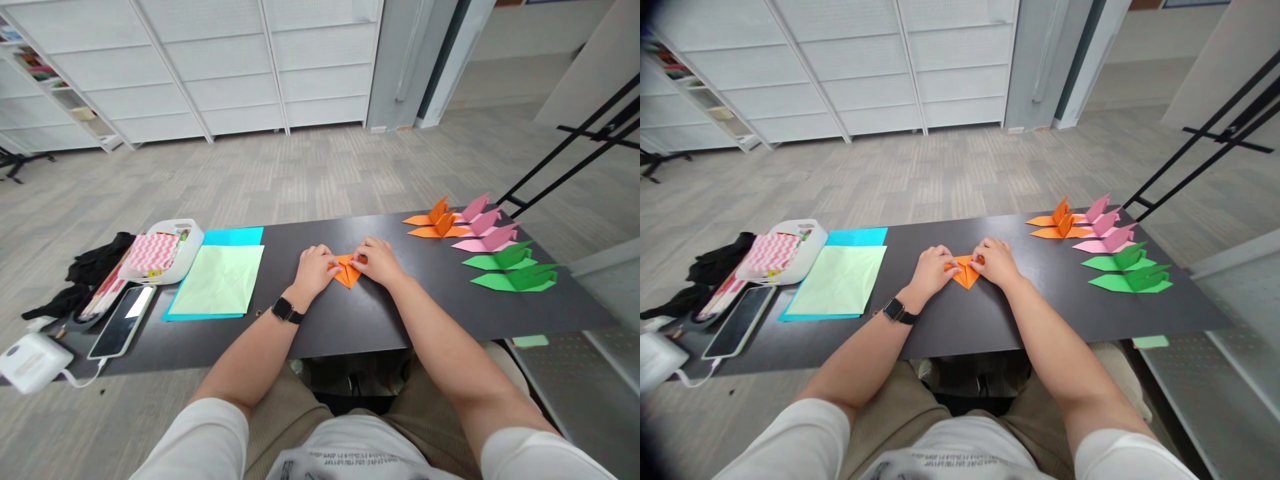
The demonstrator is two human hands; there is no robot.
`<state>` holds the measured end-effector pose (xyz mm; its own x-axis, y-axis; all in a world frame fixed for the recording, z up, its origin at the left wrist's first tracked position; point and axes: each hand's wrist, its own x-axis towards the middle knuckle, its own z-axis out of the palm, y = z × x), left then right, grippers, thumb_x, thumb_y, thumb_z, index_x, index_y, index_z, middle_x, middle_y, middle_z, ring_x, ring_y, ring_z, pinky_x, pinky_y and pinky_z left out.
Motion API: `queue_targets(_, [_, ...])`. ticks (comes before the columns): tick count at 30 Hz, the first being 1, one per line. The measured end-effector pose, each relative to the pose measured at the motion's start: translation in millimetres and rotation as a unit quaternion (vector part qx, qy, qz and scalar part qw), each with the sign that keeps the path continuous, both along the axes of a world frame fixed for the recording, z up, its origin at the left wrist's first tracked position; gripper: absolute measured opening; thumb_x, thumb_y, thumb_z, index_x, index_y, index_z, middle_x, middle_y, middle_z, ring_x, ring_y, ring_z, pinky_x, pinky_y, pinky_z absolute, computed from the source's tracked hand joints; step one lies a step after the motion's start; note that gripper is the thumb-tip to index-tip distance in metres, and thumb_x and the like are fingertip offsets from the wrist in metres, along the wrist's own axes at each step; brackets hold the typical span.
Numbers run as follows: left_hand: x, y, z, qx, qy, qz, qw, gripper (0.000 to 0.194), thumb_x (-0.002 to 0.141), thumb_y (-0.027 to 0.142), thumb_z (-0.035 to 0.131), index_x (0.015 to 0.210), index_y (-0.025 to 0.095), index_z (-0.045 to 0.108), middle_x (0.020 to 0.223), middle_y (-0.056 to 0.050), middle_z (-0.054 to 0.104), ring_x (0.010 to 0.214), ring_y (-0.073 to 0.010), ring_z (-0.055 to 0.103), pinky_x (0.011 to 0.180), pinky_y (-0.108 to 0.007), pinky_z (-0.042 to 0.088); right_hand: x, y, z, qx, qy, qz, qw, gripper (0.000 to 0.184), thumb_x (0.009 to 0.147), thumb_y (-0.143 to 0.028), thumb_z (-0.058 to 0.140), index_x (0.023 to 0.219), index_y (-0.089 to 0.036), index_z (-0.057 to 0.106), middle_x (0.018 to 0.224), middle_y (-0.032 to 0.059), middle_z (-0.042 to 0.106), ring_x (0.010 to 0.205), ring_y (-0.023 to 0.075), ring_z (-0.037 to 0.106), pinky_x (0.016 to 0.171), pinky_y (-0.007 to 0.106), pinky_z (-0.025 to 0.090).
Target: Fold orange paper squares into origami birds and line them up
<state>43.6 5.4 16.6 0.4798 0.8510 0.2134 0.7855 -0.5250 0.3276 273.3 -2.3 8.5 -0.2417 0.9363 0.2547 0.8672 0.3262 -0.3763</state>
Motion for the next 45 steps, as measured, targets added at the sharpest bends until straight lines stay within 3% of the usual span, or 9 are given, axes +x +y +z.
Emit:
queue_targets(5, [-1.5, 1.9, -4.1, -0.004, -0.006, -0.007, 1.0, 0.016, 0.094, 0.039, 0.079, 0.106, 0.029, 0.083, 0.113, -0.004, 0.07, 0.105, -0.0252, 0.061, 0.1, -0.044, 0.047, 3.3, -1.5, 2.7, -0.018, 0.012, 0.014, 1.0, 0.007, 0.091, -0.034, 0.08, 0.089, -0.028, 0.081, 0.103, 0.0033, 0.069, 0.104, 0.0236, 0.062, 0.094, 0.041, 0.036])
queue_targets(11, [-3.9, 6.8, -15.2, -0.005, -0.005, 0.0, 1.0, 0.041, 0.093, 0.043, 0.079, 0.133, 0.034, 0.075, 0.13, -0.006, 0.067, 0.121, -0.029, 0.058, 0.111, -0.048, 0.045, 0.0, 0.8, -0.3, -0.032, -0.004, 0.022, 0.999, 0.026, 0.097, -0.038, 0.073, 0.122, -0.032, 0.081, 0.109, 0.0061, 0.071, 0.109, 0.0258, 0.062, 0.097, 0.042, 0.036])
queue_targets(15, [-4.5, 10.1, -16.7, -0.029, -0.001, 0.016, 0.999, 0.043, 0.093, 0.048, 0.079, 0.133, 0.034, 0.076, 0.152, -0.009, 0.057, 0.142, -0.0338, 0.047, 0.125, -0.058, 0.032, -6.4, 1.7, -0.9, -0.039, -0.021, 0.002, 0.999, 0.028, 0.103, -0.043, 0.065, 0.125, -0.033, 0.08, 0.111, 0.008, 0.071, 0.111, 0.0271, 0.061, 0.097, 0.042, 0.037])
queue_targets(18, [-4.8, 11.2, -14.6, -0.048, 0.008, 0.019, 0.999, 0.044, 0.094, 0.051, 0.077, 0.135, 0.036, 0.075, 0.157, -0.009, 0.054, 0.147, -0.035, 0.043, 0.129, -0.064, 0.025, -10.4, 1.0, 1.1, -0.044, -0.027, -0.006, 0.999, 0.028, 0.106, -0.043, 0.06, 0.124, -0.033, 0.08, 0.111, 0.0079, 0.071, 0.111, 0.0269, 0.061, 0.097, 0.042, 0.036])
queue_targets(27, [-5.3, 10.2, -13.1, -0.055, 0.021, 0.01, 0.998, 0.046, 0.098, 0.049, 0.072, 0.141, 0.036, 0.071, 0.161, -0.008, 0.054, 0.151, -0.0345, 0.043, 0.131, -0.065, 0.024, -13.2, 4.5, 10.9, -0.045, 0.033, -0.064, 0.996, 0.043, 0.111, -0.048, 0.046, 0.1, -0.025, 0.079, 0.108, 0.0073, 0.071, 0.108, 0.024, 0.064, 0.093, 0.038, 0.04])
queue_targets(31, [-5.6, 9.5, -11.9, -0.061, 0.023, 0.013, 0.998, 0.048, 0.097, 0.051, 0.072, 0.142, 0.035, 0.071, 0.16, -0.009, 0.054, 0.151, -0.034, 0.043, 0.131, -0.065, 0.022, -3.1, 5.3, 9.8, -0.063, 0.036, -0.086, 0.994, 0.035, 0.103, -0.051, 0.061, 0.088, -0.025, 0.078, 0.105, 0.0064, 0.071, 0.105, 0.0247, 0.064, 0.09, 0.038, 0.042])
queue_targets(35, [-5.9, 8.8, -11.2, -0.058, 0.02, 0.011, 0.998, 0.047, 0.097, 0.05, 0.072, 0.142, 0.034, 0.07, 0.16, -0.008, 0.054, 0.151, -0.0332, 0.043, 0.132, -0.065, 0.021, 6.7, 3.6, 5.3, -0.067, 0.013, -0.049, 0.996, 0.01, 0.09, -0.035, 0.079, 0.098, -0.03, 0.083, 0.114, 0.0051, 0.07, 0.112, 0.0273, 0.062, 0.096, 0.041, 0.042])
queue_targets(39, [-5.9, 9.1, -10.9, -0.052, 0.002, -0.002, 0.999, 0.042, 0.097, 0.045, 0.074, 0.137, 0.033, 0.073, 0.16, -0.008, 0.054, 0.151, -0.0322, 0.044, 0.132, -0.064, 0.022, 11.0, 3.4, 1.8, -0.055, -0.009, 0.002, 0.998, 0.025, 0.092, -0.027, 0.075, 0.114, -0.037, 0.083, 0.12, 0.0059, 0.069, 0.115, 0.0279, 0.06, 0.1, 0.045, 0.041])
queue_targets(45, [-4.6, 10.7, -4.9, -0.063, -0.091, 0.004, 0.994, 0.03, 0.096, 0.042, 0.075, 0.124, 0.03, 0.074, 0.152, -0.006, 0.061, 0.145, -0.0278, 0.052, 0.129, -0.056, 0.03, 13.2, 5.5, -2.4, -0.063, -0.025, 0.017, 0.998, 0.026, 0.097, -0.028, 0.07, 0.116, -0.039, 0.083, 0.119, 0.0063, 0.07, 0.113, 0.0281, 0.058, 0.098, 0.045, 0.042])
